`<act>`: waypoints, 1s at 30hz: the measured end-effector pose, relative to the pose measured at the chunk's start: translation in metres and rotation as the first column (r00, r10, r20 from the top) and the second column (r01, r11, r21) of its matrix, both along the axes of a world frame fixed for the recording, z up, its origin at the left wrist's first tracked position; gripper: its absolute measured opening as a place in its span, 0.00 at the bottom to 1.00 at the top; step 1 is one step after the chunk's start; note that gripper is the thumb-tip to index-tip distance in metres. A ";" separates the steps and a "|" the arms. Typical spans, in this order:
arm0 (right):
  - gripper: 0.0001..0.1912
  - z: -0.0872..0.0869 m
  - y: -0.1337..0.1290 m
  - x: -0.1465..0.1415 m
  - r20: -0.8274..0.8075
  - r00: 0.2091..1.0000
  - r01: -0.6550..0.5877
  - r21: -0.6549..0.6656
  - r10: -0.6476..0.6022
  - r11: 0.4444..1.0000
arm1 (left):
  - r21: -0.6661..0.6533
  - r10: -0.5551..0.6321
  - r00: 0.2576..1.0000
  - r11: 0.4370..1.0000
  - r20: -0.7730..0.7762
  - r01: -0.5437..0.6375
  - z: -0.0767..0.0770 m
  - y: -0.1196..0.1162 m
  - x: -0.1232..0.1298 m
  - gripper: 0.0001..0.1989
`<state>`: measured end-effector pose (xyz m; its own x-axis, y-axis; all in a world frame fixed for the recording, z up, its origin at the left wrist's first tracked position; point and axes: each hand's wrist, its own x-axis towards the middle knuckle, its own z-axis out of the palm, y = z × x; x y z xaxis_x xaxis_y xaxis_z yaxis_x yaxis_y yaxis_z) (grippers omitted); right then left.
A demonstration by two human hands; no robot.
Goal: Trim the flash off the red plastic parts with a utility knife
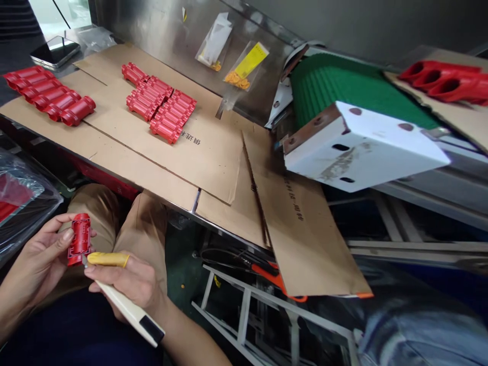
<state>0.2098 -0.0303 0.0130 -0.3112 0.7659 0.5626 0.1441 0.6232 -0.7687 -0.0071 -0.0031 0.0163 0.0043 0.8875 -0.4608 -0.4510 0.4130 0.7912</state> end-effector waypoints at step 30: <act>0.13 0.006 0.003 0.002 0.006 1.000 -0.002 0.010 0.002 1.000 | -0.029 -0.016 1.000 0.999 -0.004 0.016 -0.004 -0.003 -0.001 0.24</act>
